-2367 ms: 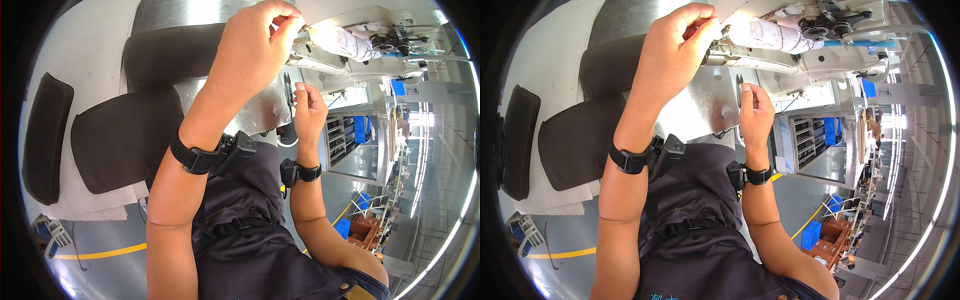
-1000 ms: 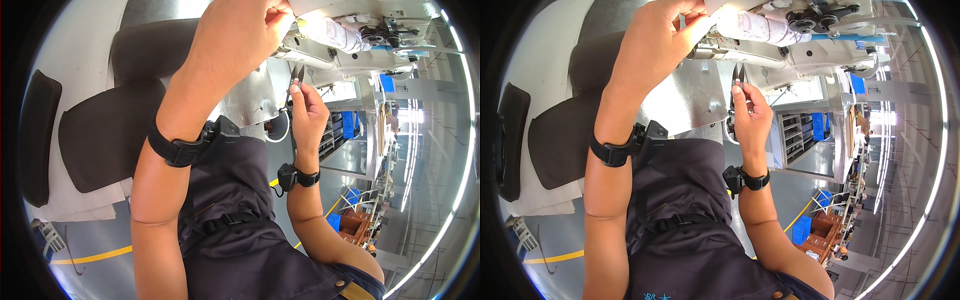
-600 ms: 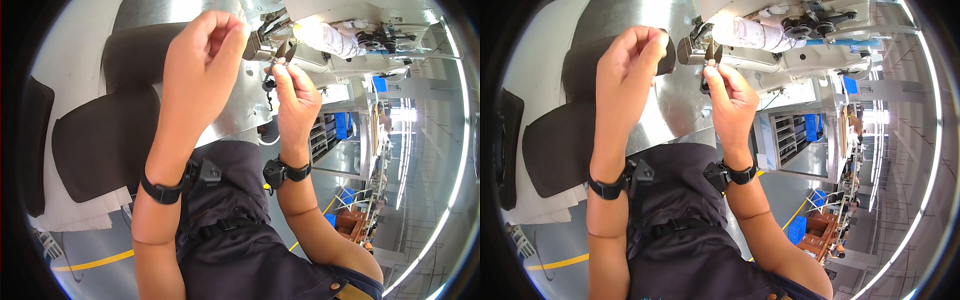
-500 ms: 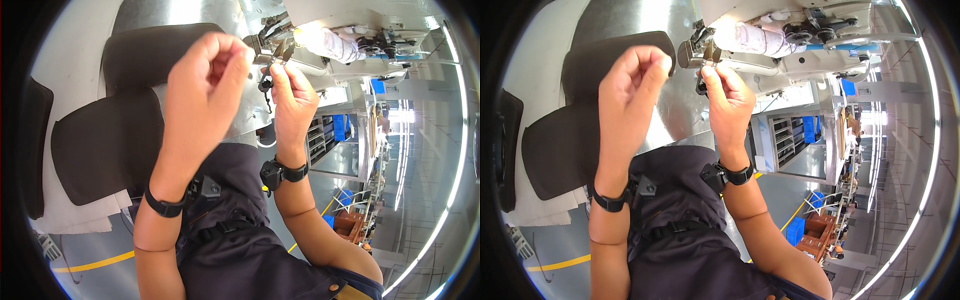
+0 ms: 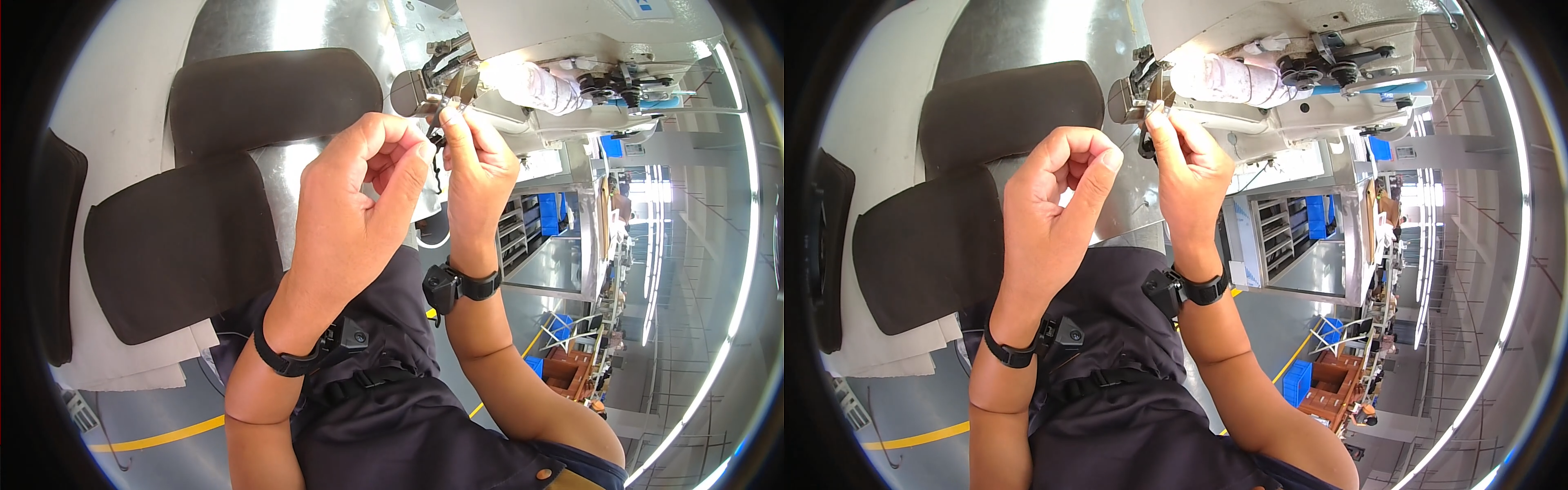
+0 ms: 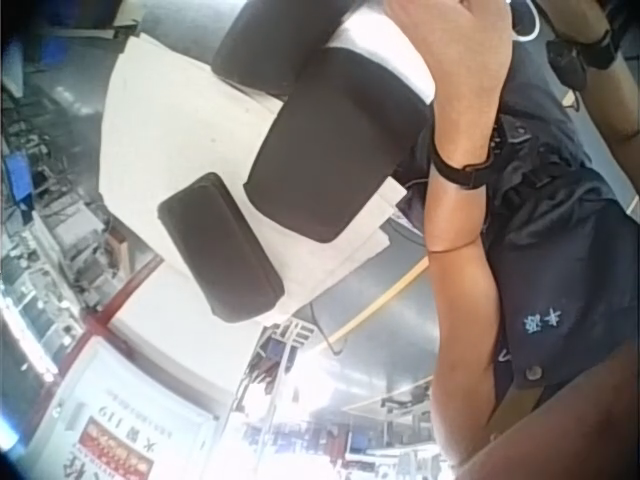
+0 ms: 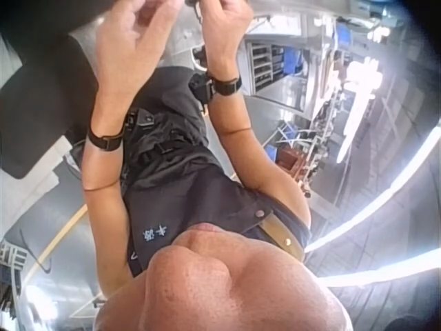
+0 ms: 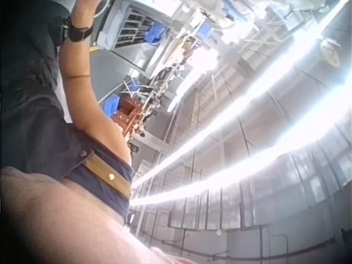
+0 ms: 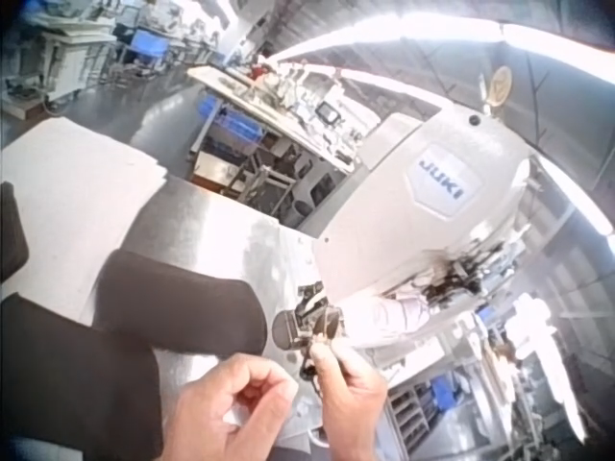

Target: Sewing pieces of leather using an industrial sewing machine.

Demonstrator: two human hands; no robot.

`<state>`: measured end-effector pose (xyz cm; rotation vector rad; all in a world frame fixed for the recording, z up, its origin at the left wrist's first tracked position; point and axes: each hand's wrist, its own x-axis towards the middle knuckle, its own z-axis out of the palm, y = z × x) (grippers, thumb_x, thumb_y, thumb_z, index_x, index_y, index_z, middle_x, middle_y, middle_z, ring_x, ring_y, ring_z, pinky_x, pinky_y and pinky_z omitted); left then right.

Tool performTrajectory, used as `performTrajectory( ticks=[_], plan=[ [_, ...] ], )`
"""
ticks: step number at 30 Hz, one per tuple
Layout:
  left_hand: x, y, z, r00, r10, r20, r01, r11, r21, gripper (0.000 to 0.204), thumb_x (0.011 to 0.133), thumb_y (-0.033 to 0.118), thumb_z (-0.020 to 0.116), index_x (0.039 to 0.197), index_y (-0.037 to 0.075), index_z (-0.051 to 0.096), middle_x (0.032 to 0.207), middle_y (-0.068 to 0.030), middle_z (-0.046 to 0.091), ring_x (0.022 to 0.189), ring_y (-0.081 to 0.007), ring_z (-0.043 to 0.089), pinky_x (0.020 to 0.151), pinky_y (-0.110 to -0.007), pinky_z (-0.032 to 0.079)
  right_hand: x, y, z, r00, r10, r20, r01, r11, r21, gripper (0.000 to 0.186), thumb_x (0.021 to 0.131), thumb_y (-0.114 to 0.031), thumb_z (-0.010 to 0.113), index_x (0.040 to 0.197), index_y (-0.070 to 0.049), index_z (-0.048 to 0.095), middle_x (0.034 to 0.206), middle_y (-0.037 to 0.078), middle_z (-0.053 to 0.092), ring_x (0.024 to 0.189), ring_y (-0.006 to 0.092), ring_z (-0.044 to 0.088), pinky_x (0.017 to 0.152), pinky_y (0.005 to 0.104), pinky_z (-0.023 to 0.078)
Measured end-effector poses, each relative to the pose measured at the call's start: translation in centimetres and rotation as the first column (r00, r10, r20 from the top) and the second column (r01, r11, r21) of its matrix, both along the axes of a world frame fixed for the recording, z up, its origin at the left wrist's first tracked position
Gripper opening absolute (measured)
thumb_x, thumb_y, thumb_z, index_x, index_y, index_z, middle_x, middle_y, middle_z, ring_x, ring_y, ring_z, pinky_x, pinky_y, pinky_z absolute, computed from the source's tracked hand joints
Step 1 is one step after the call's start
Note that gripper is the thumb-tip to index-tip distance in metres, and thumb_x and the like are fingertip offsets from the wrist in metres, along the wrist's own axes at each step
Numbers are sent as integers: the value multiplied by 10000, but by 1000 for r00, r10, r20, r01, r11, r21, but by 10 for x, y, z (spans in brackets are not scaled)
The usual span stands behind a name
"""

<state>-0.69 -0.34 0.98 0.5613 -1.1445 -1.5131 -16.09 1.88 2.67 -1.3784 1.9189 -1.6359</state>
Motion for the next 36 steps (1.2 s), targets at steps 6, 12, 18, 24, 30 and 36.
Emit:
performTrajectory(
  ticks=[6,12,18,24,30,36],
  plan=[
    [-1,2,0,999,-39,-22,39,999,8,77,1009,78,681,1036,11,655,924,34,623,800,-28,548,746,-207,462,6,-1,-3,998,-18,-62,14,998,-63,114,982,-67,734,1059,13,758,870,-15,708,746,18,564,645,187,454],
    [-1,2,-2,998,-69,12,69,998,5,80,1008,78,678,1049,14,655,928,28,628,804,-33,553,743,-212,463,14,-11,-13,997,-54,-55,45,988,-148,105,982,-64,733,1060,-5,697,834,-19,669,713,20,577,600,178,453],
    [-4,3,-4,999,-50,14,50,998,-24,94,1013,89,674,1057,8,654,938,21,628,813,-41,560,752,-215,472,22,-10,-15,997,22,73,-10,986,-167,102,989,-59,721,1051,1,668,844,9,677,710,31,591,604,197,485],
    [-1,4,-3,998,-62,33,62,998,-19,89,1013,93,676,1045,11,658,939,20,628,819,-40,562,755,-215,475,17,-10,-14,999,-40,-5,39,988,-152,102,991,-47,709,1057,7,653,860,17,667,701,42,597,614,205,504],
    [0,3,-3,996,-77,49,78,997,-12,87,1013,97,674,1037,15,659,936,22,625,810,-38,561,749,-214,472,17,-11,-20,998,-36,-52,27,985,-169,100,991,-43,705,1057,6,647,862,14,658,695,41,593,606,206,513],
    [0,3,-4,997,-74,30,75,997,-5,94,1017,102,675,1043,15,655,930,22,630,814,-37,565,744,-214,472,23,-8,-18,1000,-21,7,22,987,-157,83,1005,-48,691,1051,2,643,815,1,656,673,26,571,592,186,463]
  ],
)
